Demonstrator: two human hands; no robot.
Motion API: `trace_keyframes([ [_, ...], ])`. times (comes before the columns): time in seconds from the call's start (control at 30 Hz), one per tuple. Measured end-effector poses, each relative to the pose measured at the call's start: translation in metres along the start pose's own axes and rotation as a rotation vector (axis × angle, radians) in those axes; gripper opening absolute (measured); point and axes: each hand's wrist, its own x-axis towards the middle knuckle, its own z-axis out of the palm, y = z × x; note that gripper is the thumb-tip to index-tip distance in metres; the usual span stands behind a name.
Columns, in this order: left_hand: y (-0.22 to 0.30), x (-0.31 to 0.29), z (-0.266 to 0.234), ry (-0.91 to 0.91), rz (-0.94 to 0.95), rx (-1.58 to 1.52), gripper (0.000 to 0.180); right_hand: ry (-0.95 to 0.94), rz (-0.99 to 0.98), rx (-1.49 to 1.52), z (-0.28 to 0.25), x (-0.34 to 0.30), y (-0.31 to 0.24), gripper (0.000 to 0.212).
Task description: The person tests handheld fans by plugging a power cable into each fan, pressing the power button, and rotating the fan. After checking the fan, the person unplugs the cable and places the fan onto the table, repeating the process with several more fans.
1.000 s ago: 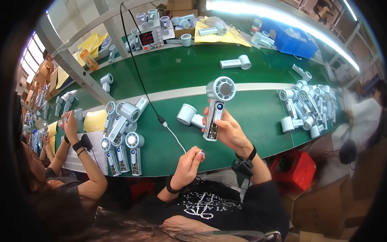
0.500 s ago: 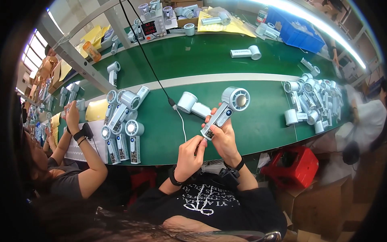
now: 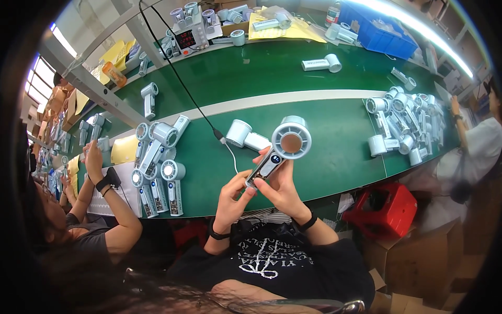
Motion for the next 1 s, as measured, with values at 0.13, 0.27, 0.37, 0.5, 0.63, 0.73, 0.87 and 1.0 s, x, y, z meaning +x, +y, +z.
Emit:
trace_keyframes([
  [0.13,-0.002,-0.009,-0.012,-0.023,-0.042,-0.166,0.015,-0.133,0.005,-0.141,-0.026,-0.003,-0.005,0.088],
  [0.27,-0.001,-0.011,-0.027,-0.077,-0.056,-0.207,0.018,-0.202,-0.011,-0.792,-0.069,0.007,-0.024,0.102],
  [0.37,-0.009,-0.016,-0.034,-0.147,-0.102,-0.191,0.019,-0.092,-0.116,-0.336,-0.065,0.024,-0.038,0.108],
  [0.5,-0.012,-0.018,-0.037,-0.237,-0.156,-0.110,0.021,-0.282,-0.163,-0.527,-0.089,0.015,-0.016,0.098],
  [0.63,0.002,-0.020,-0.034,-0.193,-0.155,-0.023,0.028,-0.330,-0.511,-0.568,-0.086,0.020,-0.011,0.093],
  [0.73,0.008,-0.020,-0.027,-0.113,-0.175,-0.062,0.033,-0.321,-0.619,-0.576,-0.075,0.021,-0.016,0.092],
  [0.87,0.009,-0.018,-0.025,0.010,-0.028,0.079,0.036,-0.310,-0.692,-0.613,-0.068,0.016,-0.024,0.092],
  [1.0,0.005,-0.017,-0.026,0.026,0.085,0.202,0.037,-0.298,-0.745,-0.644,-0.062,0.012,-0.029,0.090],
])
